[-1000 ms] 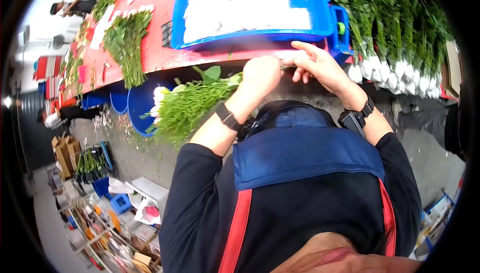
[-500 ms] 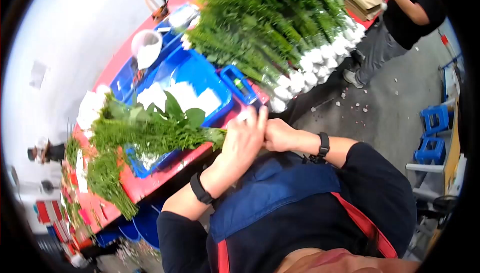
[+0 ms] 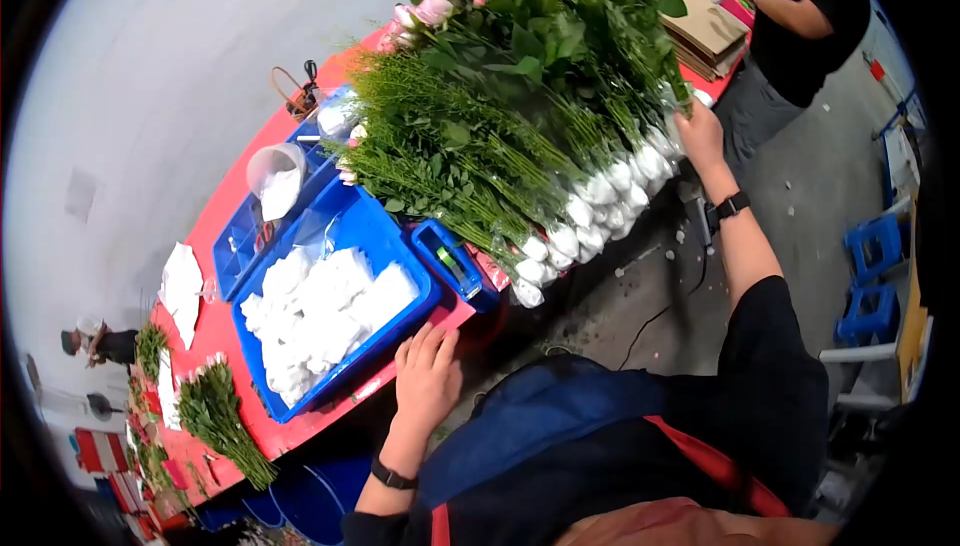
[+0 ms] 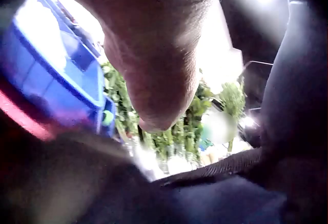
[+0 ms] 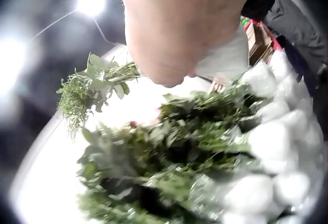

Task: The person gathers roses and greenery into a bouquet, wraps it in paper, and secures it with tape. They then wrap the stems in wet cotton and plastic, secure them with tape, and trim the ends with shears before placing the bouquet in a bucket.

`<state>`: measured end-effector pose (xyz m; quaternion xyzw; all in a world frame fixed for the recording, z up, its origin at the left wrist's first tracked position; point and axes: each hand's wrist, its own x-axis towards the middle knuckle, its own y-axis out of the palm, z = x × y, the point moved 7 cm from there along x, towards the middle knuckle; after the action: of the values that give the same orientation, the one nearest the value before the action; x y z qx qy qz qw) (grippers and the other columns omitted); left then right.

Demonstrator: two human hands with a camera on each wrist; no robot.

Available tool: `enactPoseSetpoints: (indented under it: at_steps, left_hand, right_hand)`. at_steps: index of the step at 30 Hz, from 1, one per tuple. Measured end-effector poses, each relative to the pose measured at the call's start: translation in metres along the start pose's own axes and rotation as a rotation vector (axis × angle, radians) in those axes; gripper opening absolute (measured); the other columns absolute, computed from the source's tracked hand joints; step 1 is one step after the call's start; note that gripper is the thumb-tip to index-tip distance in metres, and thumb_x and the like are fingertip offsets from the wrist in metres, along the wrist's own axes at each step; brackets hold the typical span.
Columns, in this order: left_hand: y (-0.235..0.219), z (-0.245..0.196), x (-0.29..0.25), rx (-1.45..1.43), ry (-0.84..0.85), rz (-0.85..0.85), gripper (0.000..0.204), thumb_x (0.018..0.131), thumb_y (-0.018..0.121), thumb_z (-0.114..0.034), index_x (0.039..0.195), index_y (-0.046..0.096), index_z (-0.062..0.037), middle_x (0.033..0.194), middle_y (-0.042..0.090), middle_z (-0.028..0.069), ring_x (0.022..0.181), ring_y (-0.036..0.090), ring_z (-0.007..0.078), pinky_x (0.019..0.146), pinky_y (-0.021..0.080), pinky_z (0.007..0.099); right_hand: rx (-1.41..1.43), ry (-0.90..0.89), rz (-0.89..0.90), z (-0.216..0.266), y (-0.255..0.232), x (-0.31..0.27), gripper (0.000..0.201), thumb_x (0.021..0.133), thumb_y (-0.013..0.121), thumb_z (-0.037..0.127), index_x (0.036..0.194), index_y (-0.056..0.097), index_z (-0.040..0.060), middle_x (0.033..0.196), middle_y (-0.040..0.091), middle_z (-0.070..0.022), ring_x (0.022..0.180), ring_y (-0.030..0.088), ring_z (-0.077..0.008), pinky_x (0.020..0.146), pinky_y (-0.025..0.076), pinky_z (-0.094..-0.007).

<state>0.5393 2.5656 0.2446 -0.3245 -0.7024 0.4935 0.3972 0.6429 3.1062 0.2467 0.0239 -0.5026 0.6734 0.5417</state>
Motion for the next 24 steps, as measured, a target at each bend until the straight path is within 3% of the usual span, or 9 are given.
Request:
enactPoseSetpoints:
  at_steps: [8,11,12,13,16,19,20,22,24]
  left_hand:
    - [0.026,0.039,-0.088,-0.036,-0.432,0.157,0.062,0.07,0.067,-0.01,0.129,0.048,-0.0053,0.12,0.055,0.0131,0.114,0.052,0.0279,0.094,0.038,0.0412]
    - [0.03,0.057,-0.119,-0.084,-0.587,0.149,0.059,0.074,0.062,-0.009,0.13,0.046,-0.0052,0.122,0.054,0.0149,0.11,0.053,0.029,0.093,0.04,0.0404]
    - [0.032,0.065,-0.133,-0.075,-0.652,0.139,0.056,0.076,0.061,-0.009,0.13,0.047,-0.0063,0.12,0.055,0.0147,0.107,0.054,0.03,0.092,0.041,0.0405]
    - [0.033,0.073,-0.148,-0.09,-0.717,0.124,0.054,0.077,0.059,-0.01,0.129,0.047,-0.0072,0.119,0.055,0.0147,0.104,0.055,0.0314,0.09,0.041,0.0408]
    - [0.04,0.107,-0.211,-0.141,-0.925,0.104,0.049,0.08,0.061,-0.015,0.127,0.049,-0.0075,0.119,0.057,0.0175,0.107,0.055,0.0354,0.09,0.044,0.0434]
    - [0.014,0.165,-0.282,-0.047,-1.077,-0.281,0.018,0.079,0.059,-0.016,0.091,0.066,-0.0045,0.086,0.065,0.0157,0.081,0.063,0.0337,0.071,0.05,0.0438]
    - [0.0,0.188,-0.307,-0.061,-1.184,-0.395,0.013,0.079,0.06,-0.015,0.085,0.067,-0.0057,0.082,0.065,0.0162,0.078,0.064,0.0338,0.07,0.051,0.0424]
    - [-0.02,0.238,-0.366,-0.073,-1.396,-0.528,0.013,0.083,0.06,-0.018,0.086,0.068,-0.0079,0.083,0.066,0.015,0.078,0.066,0.0318,0.07,0.052,0.0388]
    - [-0.043,0.292,-0.418,-0.001,-1.493,-0.581,0.018,0.084,0.061,-0.024,0.089,0.069,-0.0089,0.085,0.067,0.0158,0.081,0.066,0.0324,0.07,0.052,0.0395]
  right_hand:
    - [-0.291,-0.243,0.21,-0.089,0.138,0.03,0.058,0.081,0.067,0.024,0.131,0.048,0.0021,0.131,0.051,-0.0223,0.121,0.048,-0.037,0.1,0.038,-0.0431]
    - [-0.096,-0.055,0.378,-0.145,0.179,0.032,0.058,0.085,0.062,0.012,0.138,0.04,0.0041,0.141,0.039,-0.0251,0.13,0.038,-0.0377,0.109,0.03,-0.0413]
    - [-0.362,-0.551,0.286,-0.191,0.202,0.027,0.056,0.086,0.058,0.007,0.14,0.042,0.0139,0.145,0.033,-0.0253,0.131,0.036,-0.0394,0.11,0.028,-0.0433]
    - [-0.244,-0.591,0.279,-0.236,0.224,0.044,0.054,0.089,0.053,0.004,0.138,0.044,0.0223,0.147,0.03,-0.0248,0.13,0.036,-0.0418,0.11,0.027,-0.0448]
    - [-0.094,-0.149,0.594,-0.096,0.156,0.038,0.071,0.089,0.06,0.041,0.137,0.038,-0.0071,0.139,0.042,-0.0254,0.129,0.041,-0.0355,0.107,0.031,-0.0375]
    - [-0.244,-0.434,0.189,-0.1,0.13,0.065,0.057,0.089,0.06,0.039,0.125,0.053,-0.0045,0.124,0.056,-0.0245,0.109,0.054,-0.0412,0.095,0.042,-0.04]
    - [-0.419,-0.315,0.089,-0.036,0.099,0.044,0.051,0.09,0.059,0.037,0.121,0.057,-0.0034,0.121,0.058,-0.0234,0.106,0.057,-0.0397,0.091,0.044,-0.0415]
    - [-0.279,-0.711,-0.185,0.122,0.041,-0.019,0.035,0.091,0.061,0.026,0.11,0.065,-0.0028,0.105,0.066,-0.021,0.095,0.063,-0.036,0.084,0.049,-0.0376]
    - [-0.162,-0.698,-0.141,0.132,0.059,-0.046,0.029,0.09,0.062,0.021,0.105,0.066,-0.0029,0.097,0.068,-0.0195,0.091,0.065,-0.0341,0.083,0.051,-0.0356]
